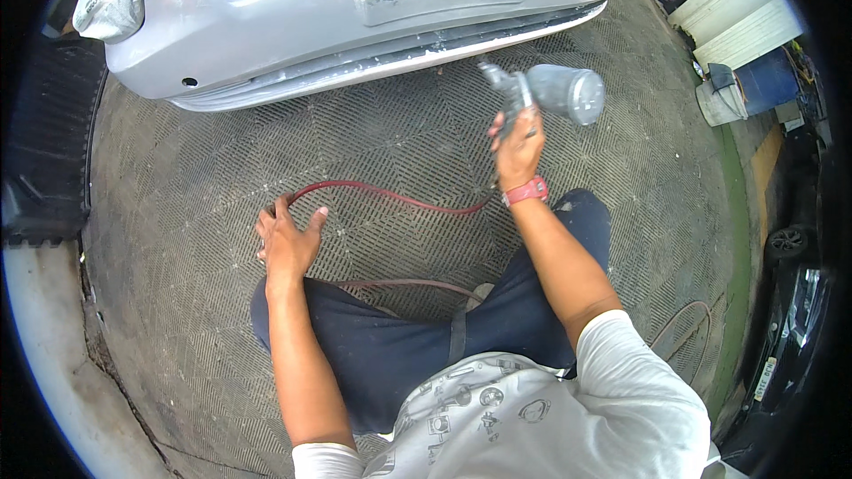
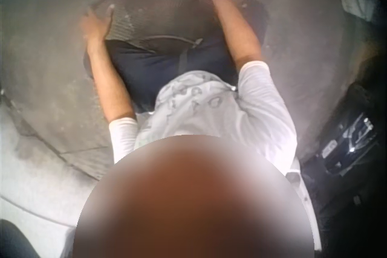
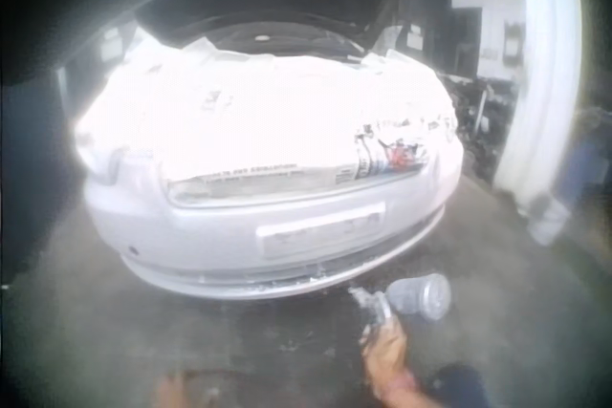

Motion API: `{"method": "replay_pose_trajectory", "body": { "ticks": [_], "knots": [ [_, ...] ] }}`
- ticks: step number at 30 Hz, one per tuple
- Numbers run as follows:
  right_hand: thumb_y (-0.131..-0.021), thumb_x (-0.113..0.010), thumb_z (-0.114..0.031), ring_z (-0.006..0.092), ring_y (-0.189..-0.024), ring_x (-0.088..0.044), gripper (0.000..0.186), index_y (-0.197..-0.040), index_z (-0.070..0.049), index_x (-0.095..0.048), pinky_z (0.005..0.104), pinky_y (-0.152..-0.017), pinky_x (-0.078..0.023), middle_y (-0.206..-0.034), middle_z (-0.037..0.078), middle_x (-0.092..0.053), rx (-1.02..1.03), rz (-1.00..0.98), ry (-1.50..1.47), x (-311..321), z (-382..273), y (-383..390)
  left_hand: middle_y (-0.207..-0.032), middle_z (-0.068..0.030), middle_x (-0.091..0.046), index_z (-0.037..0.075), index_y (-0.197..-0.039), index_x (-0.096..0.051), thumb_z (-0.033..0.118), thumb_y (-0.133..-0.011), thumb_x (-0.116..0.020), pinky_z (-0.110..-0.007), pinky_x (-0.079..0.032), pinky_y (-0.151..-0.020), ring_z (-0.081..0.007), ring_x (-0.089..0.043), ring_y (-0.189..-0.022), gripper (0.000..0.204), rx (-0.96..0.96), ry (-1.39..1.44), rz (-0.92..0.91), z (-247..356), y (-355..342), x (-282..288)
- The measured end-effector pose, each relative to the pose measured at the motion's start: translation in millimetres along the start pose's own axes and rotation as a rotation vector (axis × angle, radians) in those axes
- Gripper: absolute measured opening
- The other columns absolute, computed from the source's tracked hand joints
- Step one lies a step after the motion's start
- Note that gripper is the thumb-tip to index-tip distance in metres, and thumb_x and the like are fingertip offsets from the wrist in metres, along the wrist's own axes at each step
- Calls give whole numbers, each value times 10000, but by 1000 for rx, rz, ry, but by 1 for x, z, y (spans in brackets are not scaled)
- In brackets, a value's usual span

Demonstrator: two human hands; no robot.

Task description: The person uses a spray gun to apply paint to the front bumper of a car. They move the spray gun back and forth across the surface, covering the grille and lower sections while kneeling on the floor.

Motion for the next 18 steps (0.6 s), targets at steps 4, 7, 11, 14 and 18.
{"method": "replay_pose_trajectory", "body": {
  "ticks": [4,7,11,14,18],
  "knots": [
    [-1172,-360,-518,144,-629,-653,562,-1090,-10,-585,261,-468,-519,-828,81,-662,8,208,58,47,-2,-59,-1559,-264,-454,150,-1557,-496,512,-911,-810,-796,-360,-1127,-486,-373,-1519,805,-40,12,-2,5,-1,-3],
    [-1169,-381,-500,145,-572,-640,530,-1105,-16,-588,272,-436,-506,-782,75,-651,26,285,95,77,-6,-102,-1566,-267,-455,146,-1556,-496,503,-908,-815,-768,-359,-1151,-491,-368,-1523,805,-99,33,-8,8,1,-2],
    [-1158,-389,-518,164,-562,-657,562,-1144,2,-603,292,-418,-513,-784,86,-665,34,388,120,109,-11,-159,-1553,-263,-471,129,-1567,-483,434,-903,-840,-640,-374,-1215,-483,-381,-1514,813,-209,68,-18,15,10,2],
    [-1154,-398,-510,176,-556,-668,567,-1197,15,-609,303,-413,-517,-786,99,-677,42,464,124,127,-17,-194,-1533,-246,-493,121,-1578,-473,387,-893,-860,-552,-392,-1231,-467,-406,-1497,831,-265,82,-42,17,19,6],
    [-1150,-416,-496,187,-539,-669,573,-1272,27,-617,312,-413,-518,-790,110,-692,54,560,204,136,-21,-218,-1519,-227,-506,124,-1586,-468,381,-886,-869,-544,-410,-1216,-449,-425,-1482,847,-315,110,-58,18,23,7]
  ]
}}
Point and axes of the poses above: each hand's wrist, its own y-axis away from the middle knuckle, its own x-axis out of the back of the hand, z = x × y, the point moved 3 cm from there along -y, towards the middle knuckle
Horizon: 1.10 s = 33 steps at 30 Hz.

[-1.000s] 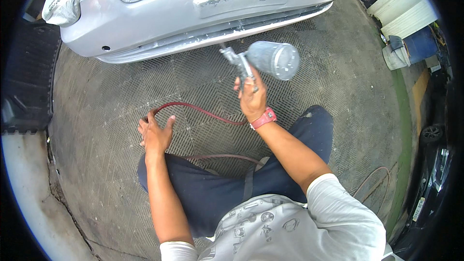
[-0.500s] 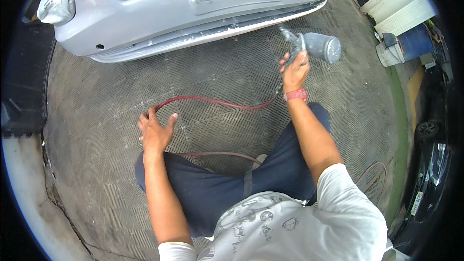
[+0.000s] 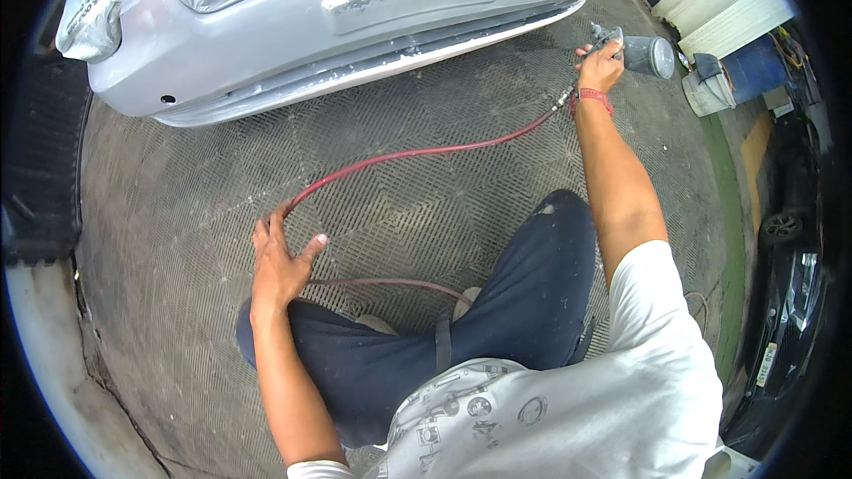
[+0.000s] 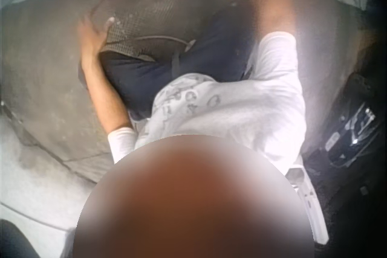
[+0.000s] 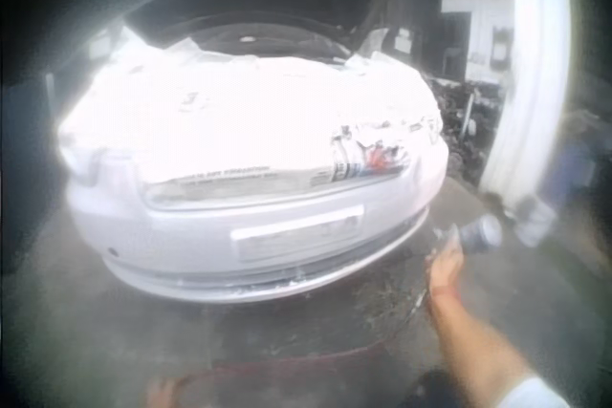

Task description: The person uses a spray gun to apply paint to the front bumper of a car. They move the spray gun back and forth across the surface, covering the grille and lower sections while kneeling on the floor.

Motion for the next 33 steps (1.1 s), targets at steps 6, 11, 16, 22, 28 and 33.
{"method": "replay_pose_trajectory", "body": {
  "ticks": [6,11,16,22,28,33],
  "knots": [
    [-1152,-438,-484,155,-553,-654,556,-1262,23,-638,300,-421,-512,-774,91,-675,-31,-254,150,-6,-8,54,-1531,-238,-491,120,-1586,-465,434,-884,-860,-588,-406,-1211,-458,-418,-1489,864,74,-16,6,-12,-1,0],
    [-1158,-465,-453,118,-575,-632,517,-1273,11,-662,271,-439,-483,-756,48,-656,-16,-573,93,-20,-31,155,-1533,-261,-476,123,-1581,-474,514,-873,-850,-753,-355,-1161,-480,-397,-1501,891,237,-70,16,-23,-5,1],
    [-1152,-525,-386,113,-608,-636,463,-1344,11,-663,290,-568,-532,-744,30,-651,-43,-780,35,-47,-57,249,-1542,-277,-456,146,-1570,-492,580,-864,-836,-811,-327,-1131,-489,-387,-1500,898,361,-136,60,-30,-4,5],
    [-1151,-534,-376,86,-645,-608,478,-1415,8,-638,271,-588,-532,-784,17,-648,93,-928,-4,-95,-75,335,-1528,-275,-443,129,-1567,-494,546,-902,-814,-853,-262,-1133,-469,-356,-1513,848,449,-115,146,-44,3,17],
    [-1094,-573,-401,540,-944,-708,474,-1353,-21,-689,572,-788,-564,-965,343,-725,140,-971,-46,-139,-103,412,-1550,-275,-412,147,-1564,-483,569,-915,-797,-840,-281,-1118,-480,-337,-1513,835,498,-97,208,-57,11,26],
    [-1082,-606,-378,518,-892,-732,469,-1345,4,-683,560,-776,-579,-925,328,-737,288,-937,-60,-165,-127,459,-1529,-284,-412,131,-1562,-472,553,-908,-810,-867,-249,-1122,-480,-334,-1510,849,520,-65,249,-64,16,29]
  ]
}}
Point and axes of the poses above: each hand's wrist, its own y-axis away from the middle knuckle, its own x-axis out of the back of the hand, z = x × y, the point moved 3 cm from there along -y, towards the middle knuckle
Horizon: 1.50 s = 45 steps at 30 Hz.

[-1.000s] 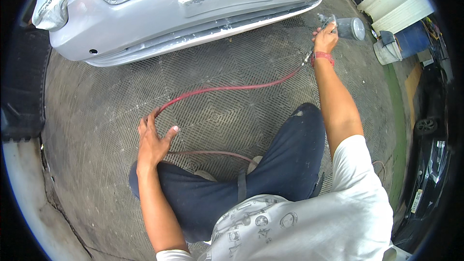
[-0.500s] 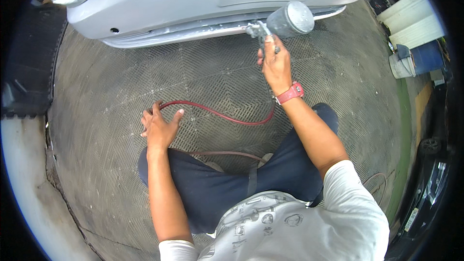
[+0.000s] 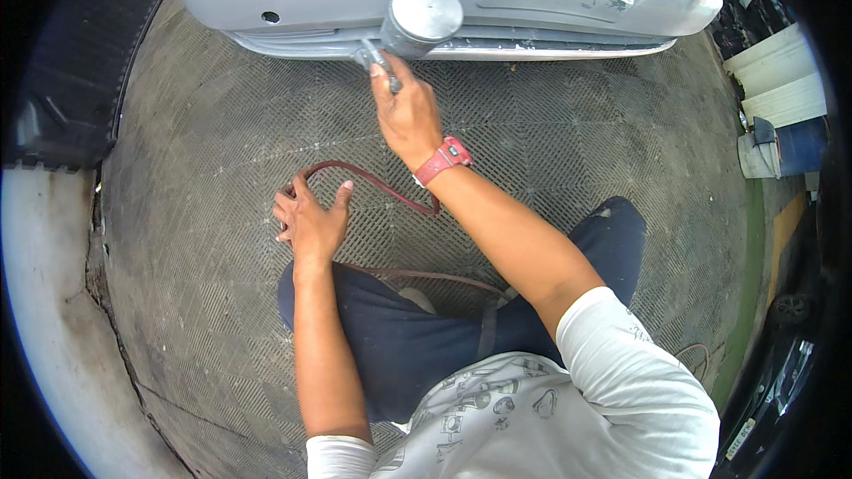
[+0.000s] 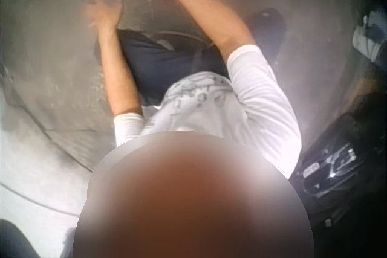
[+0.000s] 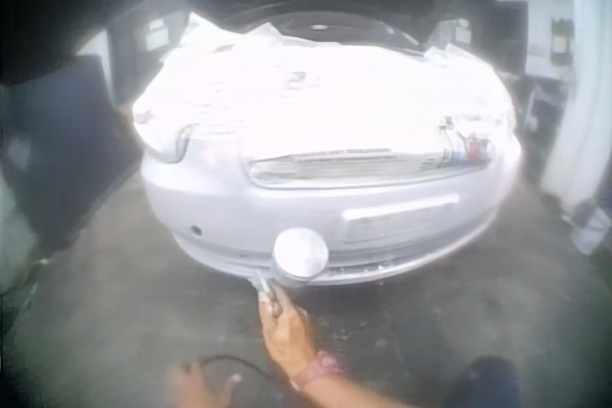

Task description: The person uses a spray gun to apply paint to the front bumper of a car. They move the spray gun back and forth across the surface, covering the grille and lower sections while kneeling on the floor.

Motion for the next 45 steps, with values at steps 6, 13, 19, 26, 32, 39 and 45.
{"method": "replay_pose_trajectory", "body": {
  "ticks": [6,13,19,26,32,39,45],
  "knots": [
    [-1136,-520,-466,114,-637,-658,547,-1316,30,-668,311,-602,-546,-747,41,-672,-218,-148,-196,3,30,7,-1547,-283,-410,124,-1547,-485,556,-919,-796,-851,-255,-1137,-489,-329,-1519,824,5,21,-71,-2,-4,1],
    [-1173,-452,-400,105,-589,-623,487,-1385,-5,-642,280,-519,-511,-738,32,-638,-342,132,-9,130,80,23,-1532,-278,-454,103,-1496,-534,552,-901,-814,-802,-269,-1178,-482,-355,-1520,796,-117,45,-194,10,-5,-13],
    [-1169,-428,-456,112,-554,-614,506,-1206,0,-645,261,-434,-489,-742,47,-640,-374,293,70,238,116,5,-1551,-249,-460,119,-1506,-532,510,-899,-829,-790,-264,-1196,-443,-358,-1537,781,-267,53,-302,28,3,-22],
    [-1161,-431,-486,127,-547,-618,544,-1226,14,-635,279,-419,-496,-737,64,-635,-422,472,81,334,149,-24,-1620,-323,-408,150,-1530,-519,489,-900,-837,-552,-371,-1250,-479,-344,-1558,783,-374,5,-373,49,20,-22],
    [-1145,-439,-521,170,-533,-642,593,-1176,39,-632,316,-409,-503,-734,84,-644,-439,592,94,404,180,-59,-1566,-236,-468,149,-1507,-549,438,-884,-859,-540,-432,-1211,-434,-413,-1511,753,-432,2,-396,62,32,-21],
    [-1138,-435,-547,179,-566,-675,650,-1114,75,-622,326,-430,-515,-731,103,-672,-294,814,345,448,193,-91,-1580,-231,-458,69,-1507,-571,460,-897,-846,-520,-439,-1211,-419,-439,-1498,775,-431,90,-445,68,38,-23],
    [-1151,-458,-484,154,-563,-650,567,-1228,41,-657,313,-481,-518,-715,72,-647,-339,564,213,394,179,-60,-1592,-252,-443,24,-1513,-565,505,-900,-829,-650,-308,-1254,-430,-354,-1550,822,-409,-76,-285,62,27,-30]
  ]
}}
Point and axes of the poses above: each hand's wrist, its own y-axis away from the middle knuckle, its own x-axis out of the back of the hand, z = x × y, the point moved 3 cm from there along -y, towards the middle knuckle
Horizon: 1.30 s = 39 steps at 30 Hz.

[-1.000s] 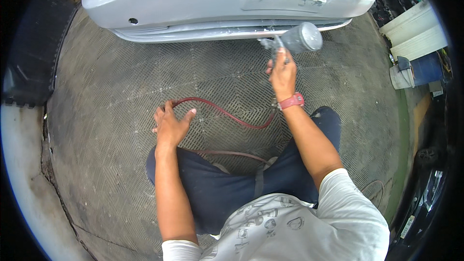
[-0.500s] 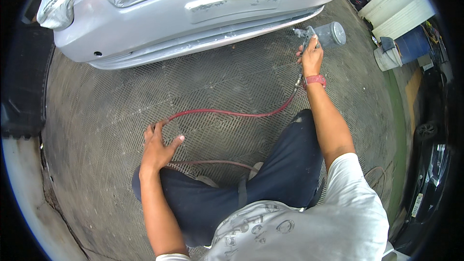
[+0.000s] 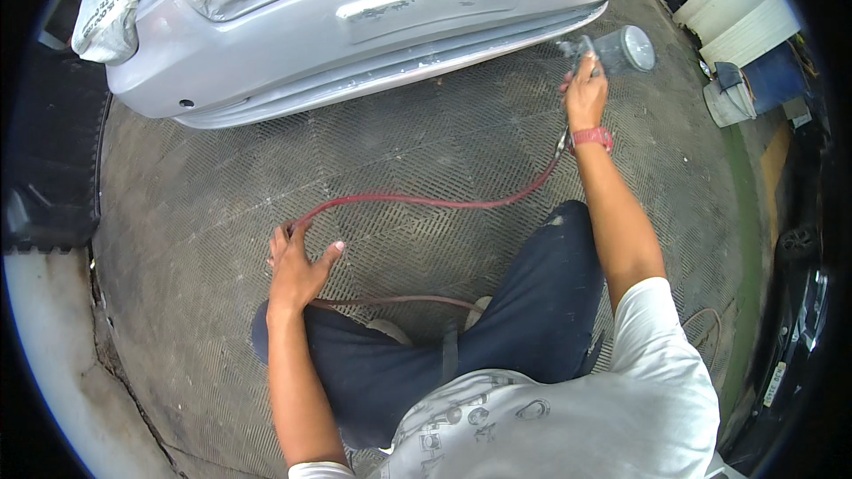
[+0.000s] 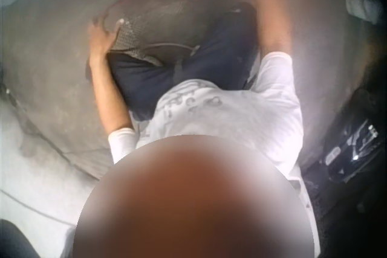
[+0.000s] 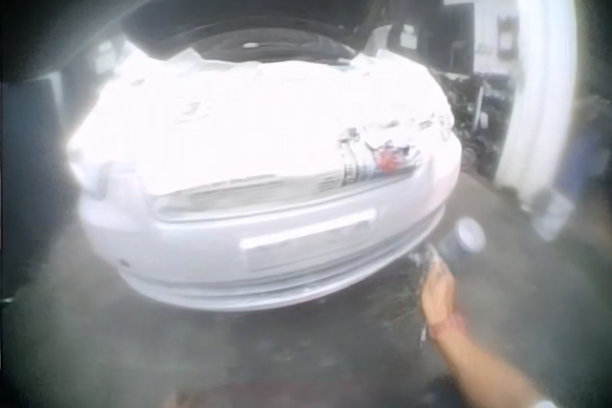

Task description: The person uses a spray gun to apply paint to the front bumper of a car. They move the spray gun back and forth across the surface, covering the grille and lower sections while kneeling on the floor.

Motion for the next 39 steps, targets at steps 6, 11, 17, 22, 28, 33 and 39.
{"method": "replay_pose_trajectory", "body": {
  "ticks": [6,11,17,22,28,33,39],
  "knots": [
    [-1163,-479,-429,84,-571,-608,474,-1331,-17,-643,245,-434,-464,-761,17,-642,-25,-379,-105,-65,-38,114,-1684,-282,-333,-12,-1537,-536,555,-920,-787,-789,-191,-1224,-466,-231,-1610,875,255,-168,101,-19,-5,1],
    [-1159,-509,-408,94,-618,-607,491,-1352,27,-630,270,-561,-510,-764,16,-633,-2,-541,-227,-123,-80,193,-1732,-282,-256,6,-1555,-529,550,-937,-768,-816,-134,-1219,-465,-171,-1631,857,255,-117,144,-34,1,3],
    [-1150,-529,-367,110,-615,-620,489,-1447,11,-618,297,-570,-528,-746,25,-637,82,-620,-241,-197,-121,271,-1720,-283,-282,10,-1506,-583,495,-931,-793,-829,-122,-1212,-482,-207,-1614,782,228,-14,125,-52,7,6],
    [-1152,-521,-398,119,-618,-634,490,-1403,7,-637,304,-583,-534,-749,34,-647,149,-704,-229,-245,-156,320,-1700,-283,-325,18,-1498,-599,513,-947,-764,-826,-116,-1215,-457,-224,-1614,759,218,43,64,-69,-3,5],
    [-1168,-436,-462,97,-620,-643,493,-1315,-44,-653,234,-458,-471,-799,19,-665,-86,-701,-405,-238,-161,316,-1684,-269,-370,25,-1560,-534,546,-973,-713,-763,-102,-1262,-433,-260,-1606,805,166,84,-89,-76,-27,-5],
    [-1179,-390,-456,114,-674,-663,480,-1247,-37,-614,229,-470,-486,-845,43,-668,-110,-286,-314,-160,-141,286,-1669,-256,-406,39,-1579,-512,547,-1014,-657,-734,-115,-1280,-416,-296,-1595,773,-22,77,-239,-40,-61,-31],
    [-1182,-346,-483,160,-784,-725,546,-1236,-14,-619,254,-501,-519,-945,84,-717,-53,-60,-237,-103,-123,282,-1637,-183,-481,74,-1536,-560,457,-1084,-555,-686,-160,-1298,-391,-359,-1568,593,-296,172,-396,40,-80,-88]
  ]
}}
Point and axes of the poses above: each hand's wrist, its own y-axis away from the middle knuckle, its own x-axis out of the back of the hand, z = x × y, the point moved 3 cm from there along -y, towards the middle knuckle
